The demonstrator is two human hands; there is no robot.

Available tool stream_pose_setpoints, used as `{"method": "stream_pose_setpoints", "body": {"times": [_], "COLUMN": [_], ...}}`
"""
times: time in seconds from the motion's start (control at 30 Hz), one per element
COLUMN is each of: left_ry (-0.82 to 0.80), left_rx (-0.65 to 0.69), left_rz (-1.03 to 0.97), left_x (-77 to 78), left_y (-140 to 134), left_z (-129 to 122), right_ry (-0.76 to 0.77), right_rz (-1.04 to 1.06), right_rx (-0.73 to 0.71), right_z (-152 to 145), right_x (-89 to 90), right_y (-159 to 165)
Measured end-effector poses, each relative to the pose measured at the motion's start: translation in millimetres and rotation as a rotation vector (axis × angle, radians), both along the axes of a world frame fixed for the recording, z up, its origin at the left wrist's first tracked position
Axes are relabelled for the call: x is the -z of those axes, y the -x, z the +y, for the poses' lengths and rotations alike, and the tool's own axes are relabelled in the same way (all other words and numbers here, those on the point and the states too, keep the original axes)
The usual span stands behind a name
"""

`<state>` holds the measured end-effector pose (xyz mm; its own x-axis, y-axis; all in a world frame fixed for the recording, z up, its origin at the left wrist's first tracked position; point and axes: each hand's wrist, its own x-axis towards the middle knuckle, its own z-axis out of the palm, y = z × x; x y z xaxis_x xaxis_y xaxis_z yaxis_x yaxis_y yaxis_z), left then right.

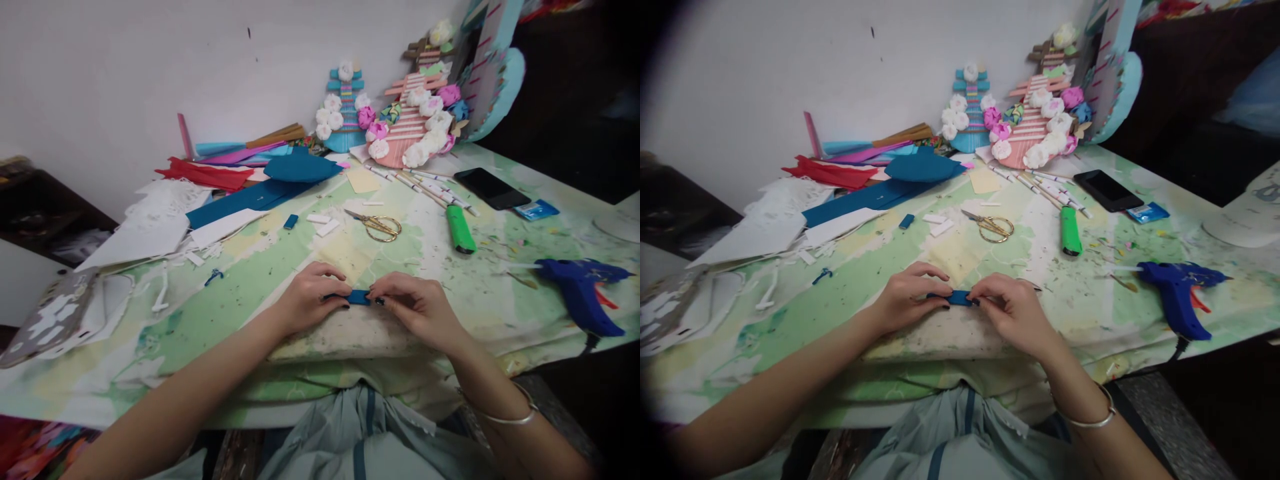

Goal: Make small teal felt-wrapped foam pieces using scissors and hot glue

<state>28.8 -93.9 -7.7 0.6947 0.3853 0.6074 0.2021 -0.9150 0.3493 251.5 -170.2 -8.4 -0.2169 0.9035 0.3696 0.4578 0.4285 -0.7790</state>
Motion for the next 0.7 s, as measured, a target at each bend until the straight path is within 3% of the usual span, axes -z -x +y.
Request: {"method": "stream_pose_setpoints", "body": {"times": [0.47,0.7], "left_ry": [-0.05,0.049], "left_rx": [0.008,-0.002], "left_rz": [-0.031,-0.059], "left_x": [-0.7,-4.0], "left_y": [-1.1,-1.7], "left_z": [-2.1,-0.5], "right_ry": [0.015,-0.001], "right_rz": [-0.004,0.046], "right_rx": [0.016,0.158], "right_z": [-2.0,-0.5], "right_x": [1.0,4.8], "right_y": [0.9,1.0]}}
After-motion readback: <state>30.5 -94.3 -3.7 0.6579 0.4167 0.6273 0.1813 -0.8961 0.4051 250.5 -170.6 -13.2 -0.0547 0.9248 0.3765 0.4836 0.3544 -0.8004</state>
